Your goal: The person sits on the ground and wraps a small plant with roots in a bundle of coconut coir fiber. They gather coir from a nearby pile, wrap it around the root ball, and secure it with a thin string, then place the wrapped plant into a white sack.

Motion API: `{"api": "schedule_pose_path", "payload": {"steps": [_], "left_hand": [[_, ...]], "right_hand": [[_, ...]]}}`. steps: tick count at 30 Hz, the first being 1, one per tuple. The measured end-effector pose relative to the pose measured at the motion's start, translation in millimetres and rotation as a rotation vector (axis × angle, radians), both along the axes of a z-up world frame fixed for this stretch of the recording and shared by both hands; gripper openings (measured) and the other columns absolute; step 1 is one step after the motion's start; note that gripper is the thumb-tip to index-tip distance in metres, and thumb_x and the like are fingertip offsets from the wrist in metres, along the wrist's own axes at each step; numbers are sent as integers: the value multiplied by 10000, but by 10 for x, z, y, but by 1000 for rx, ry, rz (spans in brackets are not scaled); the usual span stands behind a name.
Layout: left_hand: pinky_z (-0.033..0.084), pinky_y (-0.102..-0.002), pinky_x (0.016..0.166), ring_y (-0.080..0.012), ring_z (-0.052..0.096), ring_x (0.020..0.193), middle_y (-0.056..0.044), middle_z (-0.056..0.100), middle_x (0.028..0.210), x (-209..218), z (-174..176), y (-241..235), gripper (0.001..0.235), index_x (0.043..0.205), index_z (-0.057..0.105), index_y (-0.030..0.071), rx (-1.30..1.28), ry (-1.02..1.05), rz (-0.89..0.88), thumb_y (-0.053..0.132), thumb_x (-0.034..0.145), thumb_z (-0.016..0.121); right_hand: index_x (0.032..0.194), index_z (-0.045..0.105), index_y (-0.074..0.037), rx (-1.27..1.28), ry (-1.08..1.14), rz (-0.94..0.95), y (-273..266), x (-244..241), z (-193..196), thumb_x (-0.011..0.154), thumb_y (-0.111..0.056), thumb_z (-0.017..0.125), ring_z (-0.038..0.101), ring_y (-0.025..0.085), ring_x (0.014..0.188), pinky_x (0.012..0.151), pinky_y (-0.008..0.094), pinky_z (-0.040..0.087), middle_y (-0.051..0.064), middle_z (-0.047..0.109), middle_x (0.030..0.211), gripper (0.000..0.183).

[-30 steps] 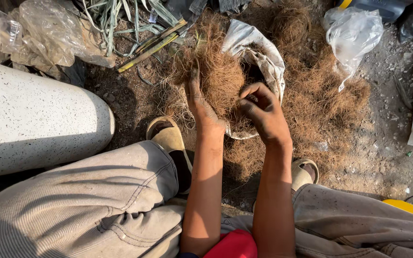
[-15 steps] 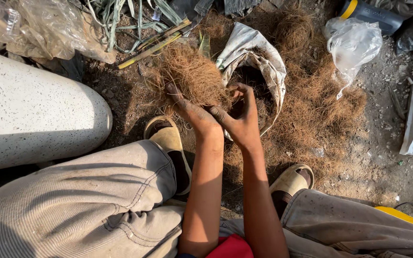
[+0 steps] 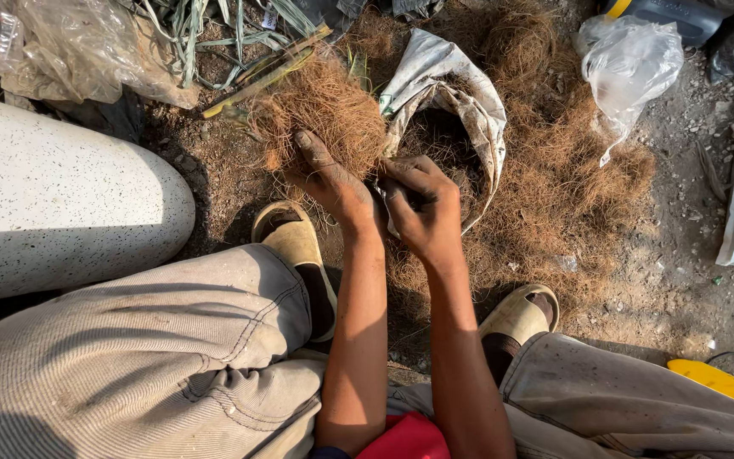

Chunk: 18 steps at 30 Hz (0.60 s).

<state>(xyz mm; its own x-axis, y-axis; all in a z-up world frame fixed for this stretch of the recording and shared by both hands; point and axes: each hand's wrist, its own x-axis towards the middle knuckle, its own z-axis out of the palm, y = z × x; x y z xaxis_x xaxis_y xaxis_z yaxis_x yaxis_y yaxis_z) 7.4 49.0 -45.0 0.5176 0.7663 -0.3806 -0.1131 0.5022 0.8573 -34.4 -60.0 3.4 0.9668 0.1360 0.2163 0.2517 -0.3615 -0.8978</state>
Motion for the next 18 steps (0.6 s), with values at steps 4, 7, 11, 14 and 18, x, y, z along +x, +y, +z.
{"api": "schedule_pose_path", "payload": {"steps": [4, 7, 11, 14, 18], "left_hand": [[368, -518, 1200, -400, 377, 1457, -317, 277, 1622, 17, 32, -37, 1285, 1629, 5, -33, 79, -203, -150, 693, 829, 702], [311, -500, 1230, -357, 333, 1502, -267, 243, 1644, -9, 38, -98, 1289, 1629, -37, 13, 128, -115, -381, 708, 828, 696], [378, -532, 1206, -402, 455, 1445, -305, 419, 1563, -26, 60, -28, 1179, 1596, 191, -31, 199, -36, -591, 741, 841, 666], [433, -541, 1169, -419, 499, 1415, -319, 464, 1540, -69, 116, 25, 1181, 1608, 216, -24, 232, -29, -723, 779, 833, 604], [431, -557, 1135, -418, 443, 1422, -307, 327, 1585, -90, 203, 118, 1213, 1646, 96, 10, 280, 57, -801, 782, 835, 562]], "right_hand": [[1074, 670, 4, 154, 73, 4, -64, 42, -76, 972, -61, 800, 691, 137, 964, 856, 273, 587, 91, 735, 1050, 177], [1079, 574, -30, 351, 191, -74, -91, 97, -83, 958, -130, 865, 649, 144, 911, 807, 262, 569, 82, 671, 1006, 330], [1453, 390, -90, 228, -82, -82, -161, 121, -1, 852, -379, 876, 591, 183, 1100, 891, 317, 556, 131, 504, 1264, 825], [1557, 345, -68, -73, -181, -71, -234, 172, 8, 879, -446, 781, 461, 299, 1354, 1064, 432, 486, 260, 317, 1519, 890], [1613, 419, -105, 72, -124, 108, -202, 207, -149, 1022, -418, 718, 376, 352, 1594, 1327, 532, 358, 229, 359, 1680, 732]]}}
